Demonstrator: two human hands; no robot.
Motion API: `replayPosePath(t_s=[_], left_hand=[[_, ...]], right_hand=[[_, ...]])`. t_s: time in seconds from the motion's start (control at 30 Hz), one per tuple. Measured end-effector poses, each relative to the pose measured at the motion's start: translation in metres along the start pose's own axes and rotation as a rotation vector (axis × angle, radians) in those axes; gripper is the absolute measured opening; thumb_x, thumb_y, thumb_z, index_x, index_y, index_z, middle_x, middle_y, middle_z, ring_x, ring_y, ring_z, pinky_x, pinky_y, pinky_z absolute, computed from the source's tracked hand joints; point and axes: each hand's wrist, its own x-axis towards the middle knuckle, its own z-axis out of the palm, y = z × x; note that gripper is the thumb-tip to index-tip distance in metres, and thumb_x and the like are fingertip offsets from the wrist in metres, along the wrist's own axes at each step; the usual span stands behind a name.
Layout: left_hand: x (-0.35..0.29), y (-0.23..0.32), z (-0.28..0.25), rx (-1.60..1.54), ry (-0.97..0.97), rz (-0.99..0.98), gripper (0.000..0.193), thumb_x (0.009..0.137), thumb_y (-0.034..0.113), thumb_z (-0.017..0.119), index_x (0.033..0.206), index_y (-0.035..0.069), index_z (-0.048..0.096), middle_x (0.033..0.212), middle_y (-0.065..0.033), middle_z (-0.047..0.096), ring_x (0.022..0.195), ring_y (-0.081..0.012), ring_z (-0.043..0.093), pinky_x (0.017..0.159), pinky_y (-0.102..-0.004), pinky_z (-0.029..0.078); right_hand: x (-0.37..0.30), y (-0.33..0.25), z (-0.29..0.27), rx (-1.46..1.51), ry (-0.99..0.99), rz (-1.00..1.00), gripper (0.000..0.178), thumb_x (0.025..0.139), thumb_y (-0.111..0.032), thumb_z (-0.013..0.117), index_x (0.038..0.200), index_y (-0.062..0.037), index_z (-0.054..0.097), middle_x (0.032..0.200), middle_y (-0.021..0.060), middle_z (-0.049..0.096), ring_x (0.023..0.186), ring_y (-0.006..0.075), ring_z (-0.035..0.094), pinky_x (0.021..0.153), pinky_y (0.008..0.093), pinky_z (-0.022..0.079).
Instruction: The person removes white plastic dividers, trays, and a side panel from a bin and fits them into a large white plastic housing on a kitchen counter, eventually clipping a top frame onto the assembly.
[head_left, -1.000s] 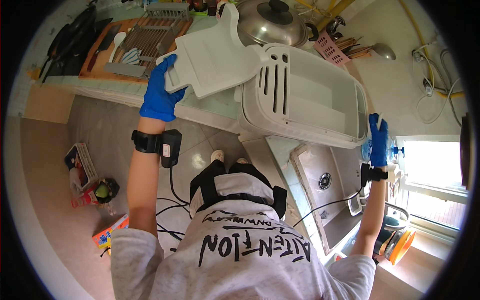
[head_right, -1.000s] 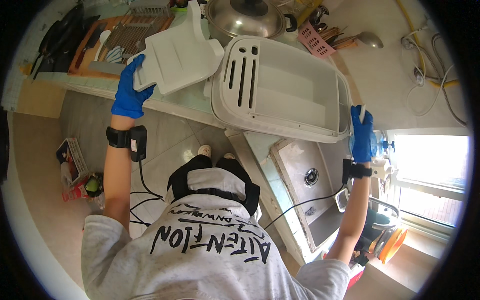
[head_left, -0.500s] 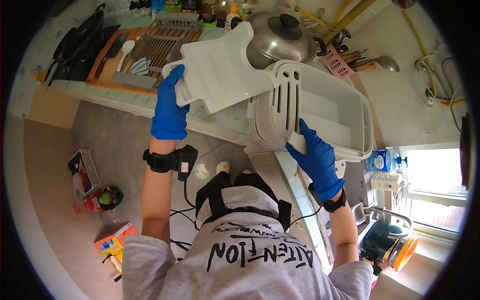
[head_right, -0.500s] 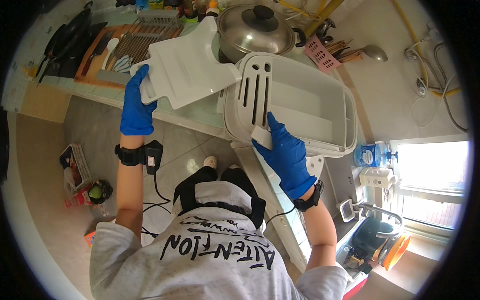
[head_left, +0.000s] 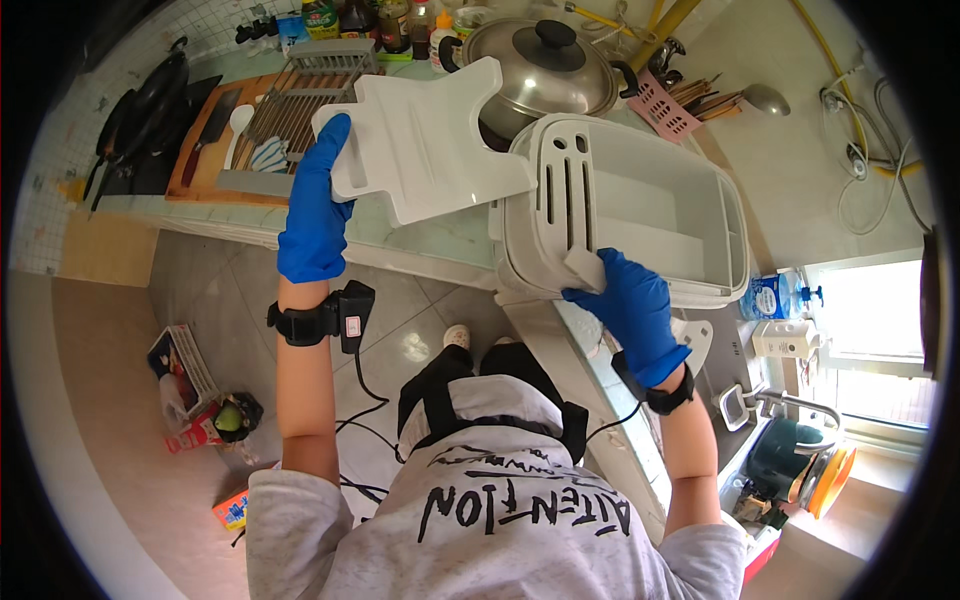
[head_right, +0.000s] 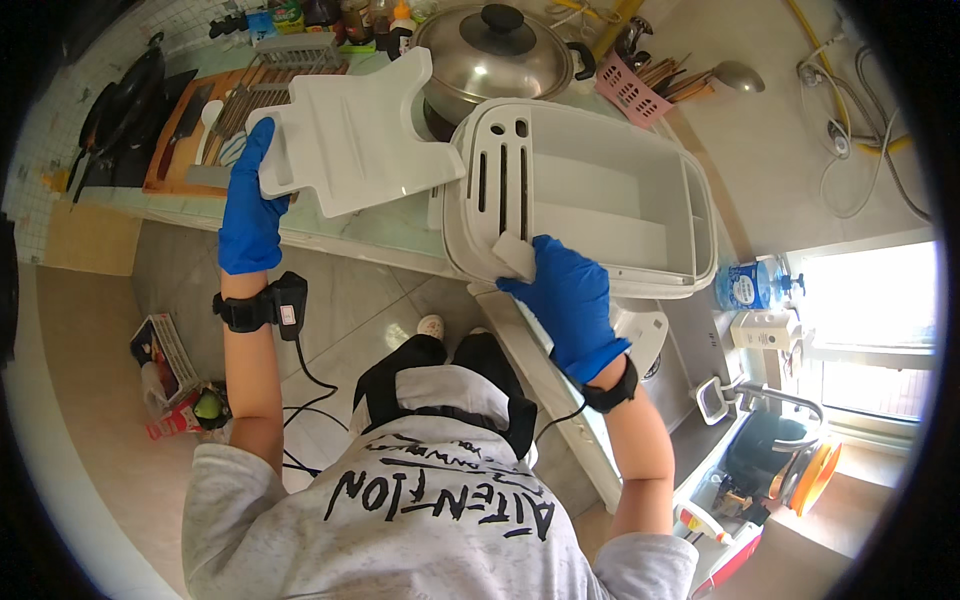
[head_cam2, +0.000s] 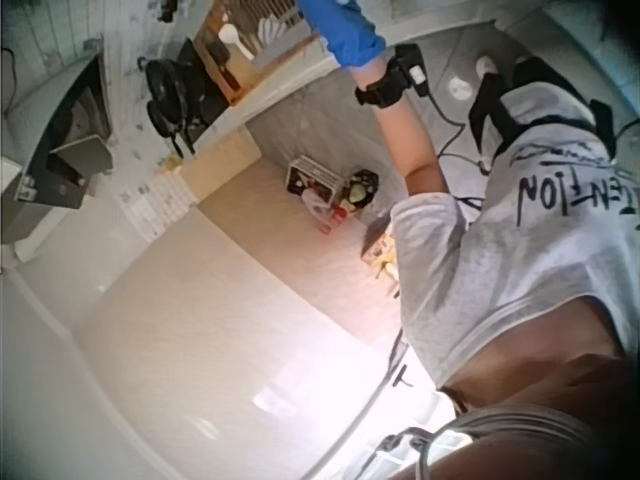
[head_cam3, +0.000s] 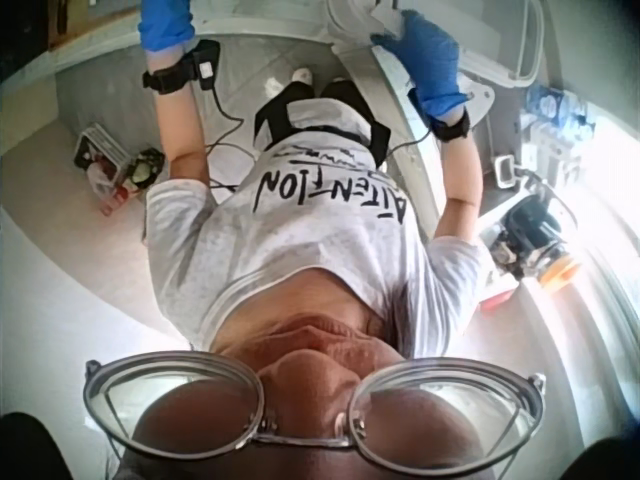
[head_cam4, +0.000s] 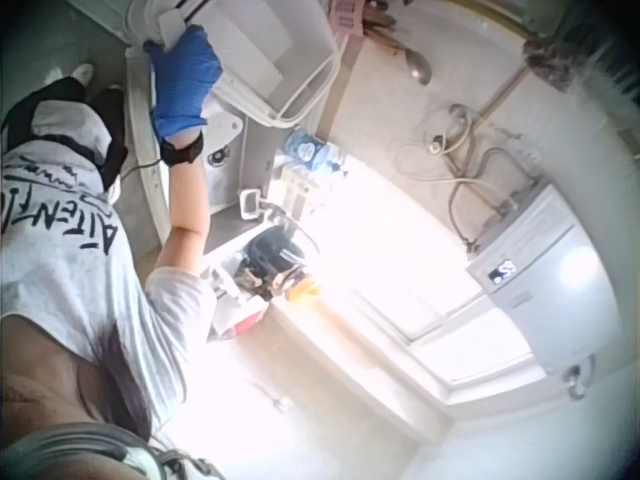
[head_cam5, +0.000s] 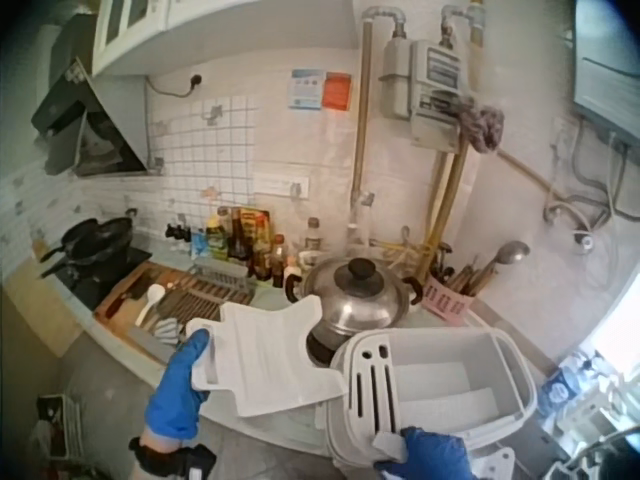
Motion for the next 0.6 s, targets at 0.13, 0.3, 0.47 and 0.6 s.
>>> replayPosePath(t_s=[0.13, 0.3, 0.47, 0.6], left_hand=[[0.001, 0.003, -0.004, -0.005, 0.021, 0.043, 0.045, 0.079, 0.035, 0.059, 0.113, 0.007, 0.052, 0.101, -0.0045, 0.059, 0.087, -0.0135, 0.059, 0.07, -0.0225, 0.048], [0.003, 0.001, -0.021, 0.01, 0.033, 0.062, 0.047, 0.08, 0.034, 0.059, 0.116, 0.006, 0.05, 0.106, -0.0052, 0.057, 0.095, -0.0151, 0.056, 0.081, -0.0253, 0.045], [0.004, 0.002, -0.033, -0.004, 0.044, 0.059, 0.045, 0.081, 0.034, 0.058, 0.116, 0.008, 0.05, 0.109, -0.0037, 0.056, 0.096, -0.0141, 0.055, 0.08, -0.0244, 0.045], [-0.002, 0.005, -0.033, 0.003, 0.071, 0.065, 0.047, 0.08, 0.037, 0.058, 0.118, 0.009, 0.049, 0.11, -0.0027, 0.055, 0.098, -0.013, 0.054, 0.081, -0.0241, 0.044]], right_hand=[[0.006, 0.008, -0.005, 0.027, -0.048, -0.025, 0.05, 0.061, -0.041, 0.072, 0.092, -0.0034, 0.059, 0.072, 0.0156, 0.061, 0.067, 0.0309, 0.059, 0.06, 0.0363, 0.046], [0.004, 0.013, -0.006, 0.083, -0.009, -0.039, 0.048, 0.062, -0.041, 0.072, 0.088, -0.0035, 0.059, 0.073, 0.0153, 0.061, 0.068, 0.0309, 0.059, 0.061, 0.0362, 0.046], [0.004, 0.013, -0.017, 0.108, 0.015, -0.079, 0.047, 0.063, -0.04, 0.072, 0.089, -0.0027, 0.06, 0.076, 0.0157, 0.061, 0.069, 0.0312, 0.059, 0.063, 0.0361, 0.046], [0.012, 0.023, -0.04, 0.172, 0.101, -0.034, 0.048, 0.063, -0.036, 0.073, 0.09, 0.0008, 0.059, 0.076, 0.0176, 0.061, 0.069, 0.0294, 0.06, 0.063, 0.035, 0.046]])
